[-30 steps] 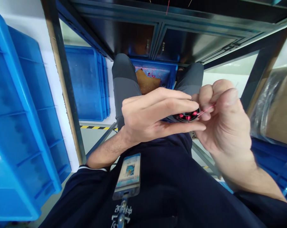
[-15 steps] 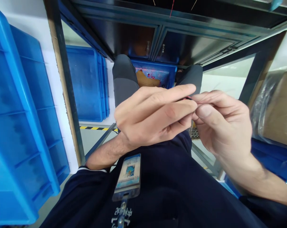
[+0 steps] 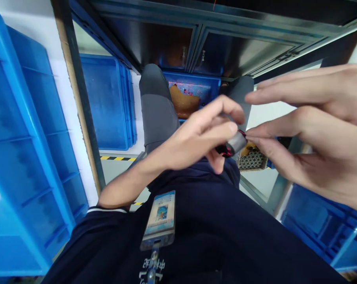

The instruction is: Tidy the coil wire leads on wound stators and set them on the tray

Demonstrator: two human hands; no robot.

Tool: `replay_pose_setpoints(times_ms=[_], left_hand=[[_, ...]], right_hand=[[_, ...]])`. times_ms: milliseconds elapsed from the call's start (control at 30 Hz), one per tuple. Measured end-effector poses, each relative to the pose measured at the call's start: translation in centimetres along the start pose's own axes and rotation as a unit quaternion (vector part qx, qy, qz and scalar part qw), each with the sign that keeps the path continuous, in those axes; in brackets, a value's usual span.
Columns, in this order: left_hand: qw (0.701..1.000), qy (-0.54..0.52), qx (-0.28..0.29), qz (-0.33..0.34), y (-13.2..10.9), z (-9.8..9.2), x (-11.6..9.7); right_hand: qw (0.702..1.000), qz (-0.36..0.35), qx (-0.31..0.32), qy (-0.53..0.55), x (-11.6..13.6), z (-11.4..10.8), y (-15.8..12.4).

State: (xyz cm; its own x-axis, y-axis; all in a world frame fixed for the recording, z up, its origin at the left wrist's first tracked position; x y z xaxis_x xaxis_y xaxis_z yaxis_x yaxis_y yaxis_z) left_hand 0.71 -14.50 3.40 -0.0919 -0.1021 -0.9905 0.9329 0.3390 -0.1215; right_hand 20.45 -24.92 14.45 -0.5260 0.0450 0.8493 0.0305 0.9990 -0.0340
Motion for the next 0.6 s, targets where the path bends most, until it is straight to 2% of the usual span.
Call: replay_pose_setpoints(times_ms=[33, 67, 100, 133, 167, 200, 233, 267, 333, 367, 400, 467, 500, 533, 567, 600], left_hand=[[0.992, -0.064, 0.085, -0.065, 0.3, 0.3, 0.9], [0.986, -0.08, 0.108, -0.096, 0.4, 0.3, 1.6], [0.992, -0.054, 0.068, -0.092, 0.3, 0.0, 2.2], [0.998, -0.003, -0.021, -0.062, 0.0, -0.5, 2.5], [0.991, 0.049, -0.125, -0.023, -0.5, -0.8, 2.7], [0.973, 0.099, -0.205, 0.023, -1.3, -0.9, 2.5], [0.953, 0.15, -0.255, 0.072, -2.1, -0.5, 2.1], [0.932, 0.199, -0.276, 0.123, -2.7, 0.1, 1.6], [0.9, 0.269, -0.254, 0.23, -3.3, 1.7, 0.3], [0.899, 0.267, -0.232, 0.257, -3.2, 2.2, 0.0], [0.919, 0.23, -0.204, 0.248, -2.9, 2.5, -0.1], [0.98, 0.103, -0.093, 0.139, -1.6, 2.6, 0.7], [0.994, 0.061, -0.042, 0.079, -1.1, 2.4, 1.3], [0.998, 0.049, -0.02, 0.039, -0.9, 2.1, 1.8], [0.997, 0.063, -0.028, 0.028, -0.8, 1.6, 2.1], [0.993, 0.087, -0.071, 0.043, -0.9, 1.0, 2.2]], right_hand=[[0.999, 0.002, 0.032, -0.017, -0.3, -0.4, -0.3], [0.998, 0.02, 0.054, -0.007, -0.8, -0.6, -0.7], [0.996, 0.048, 0.065, 0.026, -1.4, -0.7, -1.1], [0.991, 0.084, 0.07, 0.077, -2.1, -0.7, -1.4], [0.981, 0.116, 0.068, 0.14, -2.8, -0.5, -1.7], [0.967, 0.141, 0.067, 0.201, -3.2, -0.2, -1.9], [0.952, 0.161, 0.073, 0.251, -3.4, 0.1, -2.0], [0.94, 0.171, 0.082, 0.283, -3.4, 0.5, -2.0], [0.944, 0.163, 0.091, 0.273, -2.7, 0.9, -2.0], [0.96, 0.141, 0.083, 0.228, -2.2, 0.7, -1.9], [0.977, 0.113, 0.065, 0.168, -1.7, 0.4, -1.9], [0.996, 0.066, 0.026, 0.057, -0.9, -0.3, -2.1], [0.998, 0.06, 0.02, 0.029, -0.9, -0.7, -2.3], [0.997, 0.065, 0.028, 0.027, -1.1, -0.8, -2.4], [0.995, 0.078, 0.043, 0.05, -1.5, -0.9, -2.6], [0.989, 0.099, 0.062, 0.089, -2.0, -0.8, -2.6]])
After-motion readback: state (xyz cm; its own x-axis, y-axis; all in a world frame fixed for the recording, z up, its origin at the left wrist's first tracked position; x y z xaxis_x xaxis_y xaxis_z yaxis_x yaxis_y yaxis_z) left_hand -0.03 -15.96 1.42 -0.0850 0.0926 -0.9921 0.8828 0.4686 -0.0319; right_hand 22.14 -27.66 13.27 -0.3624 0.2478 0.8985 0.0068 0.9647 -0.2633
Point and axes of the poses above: each hand's wrist, its own y-axis towards the middle knuckle, its own z-axis out of the palm, x = y × z, the point moved 3 cm from there along y, towards the middle knuckle, and after that the axes turned 12 degrees about y, right-handed, at the moved point
